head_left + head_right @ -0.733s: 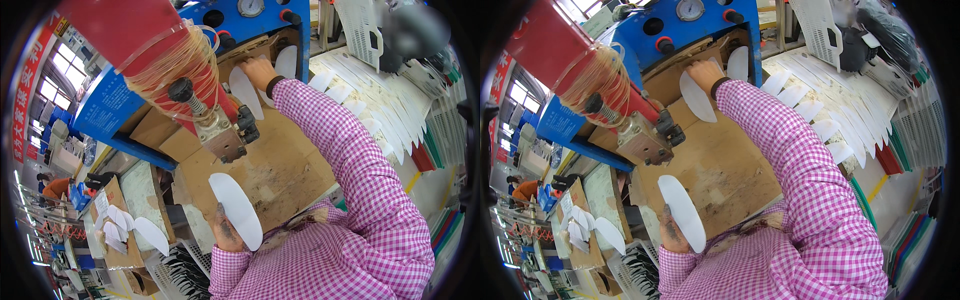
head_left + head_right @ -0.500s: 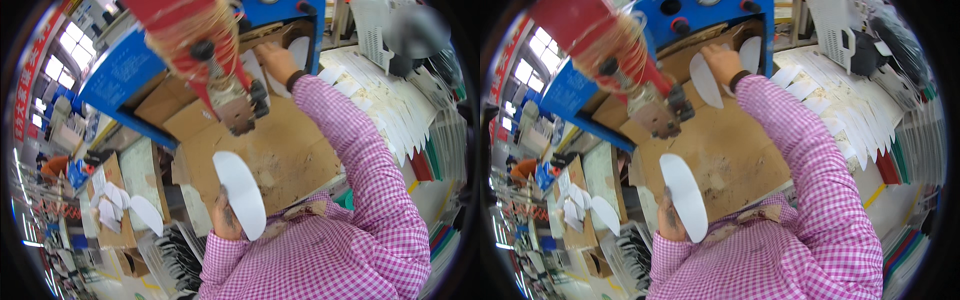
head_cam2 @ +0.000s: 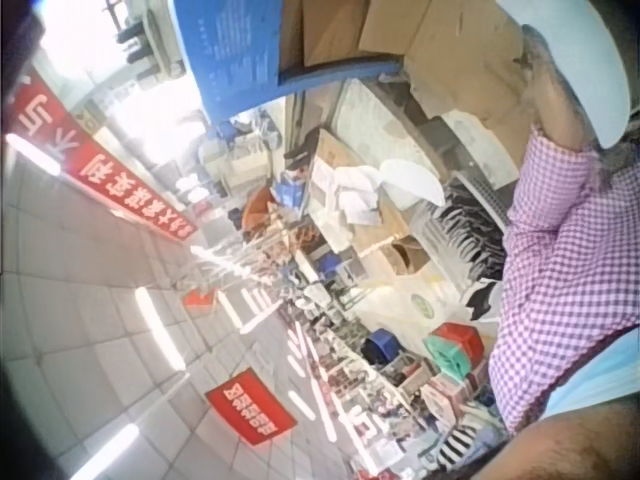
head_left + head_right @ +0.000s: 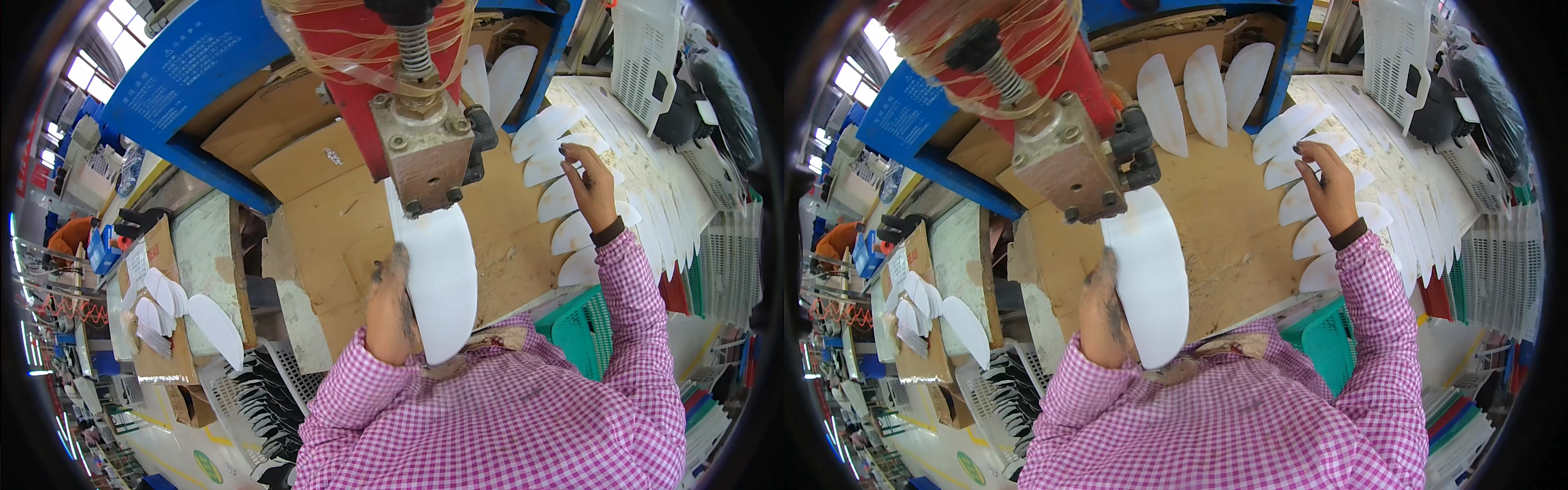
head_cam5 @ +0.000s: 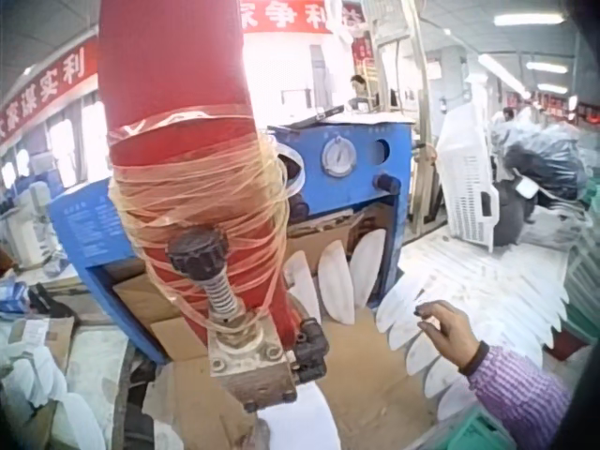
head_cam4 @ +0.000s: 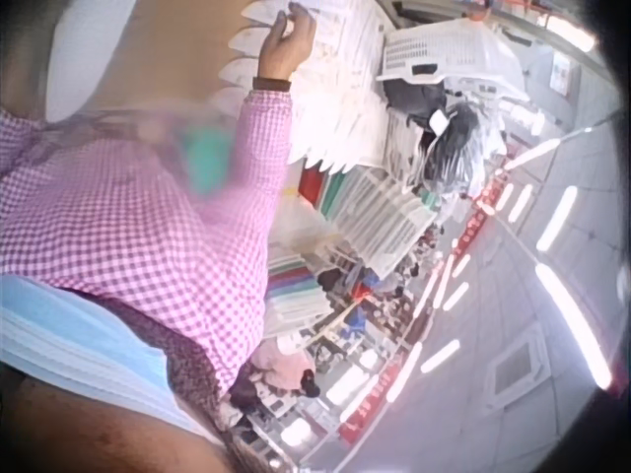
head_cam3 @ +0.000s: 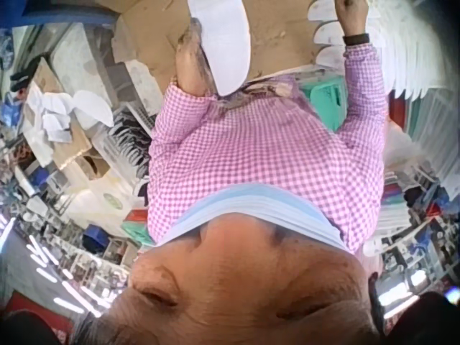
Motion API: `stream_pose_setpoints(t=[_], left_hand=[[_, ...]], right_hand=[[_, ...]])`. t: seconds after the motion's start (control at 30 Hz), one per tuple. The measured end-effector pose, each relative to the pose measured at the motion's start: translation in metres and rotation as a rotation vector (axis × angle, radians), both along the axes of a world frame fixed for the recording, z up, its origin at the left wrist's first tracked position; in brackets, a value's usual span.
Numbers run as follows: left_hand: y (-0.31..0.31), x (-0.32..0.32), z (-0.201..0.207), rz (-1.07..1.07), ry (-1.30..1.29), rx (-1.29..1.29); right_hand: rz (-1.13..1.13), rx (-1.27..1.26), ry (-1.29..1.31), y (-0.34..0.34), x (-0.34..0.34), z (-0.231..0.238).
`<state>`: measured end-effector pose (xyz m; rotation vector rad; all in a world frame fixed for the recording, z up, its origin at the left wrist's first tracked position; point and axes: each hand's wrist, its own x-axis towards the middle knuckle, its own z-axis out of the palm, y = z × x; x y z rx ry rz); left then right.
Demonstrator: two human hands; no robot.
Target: The person places white plastic sheets under a vertical cutting machine and presses down to cut them into smaller pieces. They repeatedly pick up sheets, position them under the cutter, and place the cut pieces on the table.
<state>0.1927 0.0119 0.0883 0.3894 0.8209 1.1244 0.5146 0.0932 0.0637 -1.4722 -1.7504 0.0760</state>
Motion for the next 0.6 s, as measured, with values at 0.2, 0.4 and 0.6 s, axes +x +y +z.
stream_pose_setpoints(t=[0.2,0.4,0.6], left_hand=[[0.081,0.0,0.001,0.051,-0.19,0.362],[0.071,-0.018,0.01,0.053,-0.107,0.327],[-0.021,-0.041,0.011,-0.04,0.019,-0.052]], right_hand=[[0.039,-0.058,0.045,-0.006,-0.002,-0.002],[0.125,-0.073,0.089,-0.023,-0.031,0.007],[0.214,-0.219,0.184,-0.064,-0.051,-0.009]])
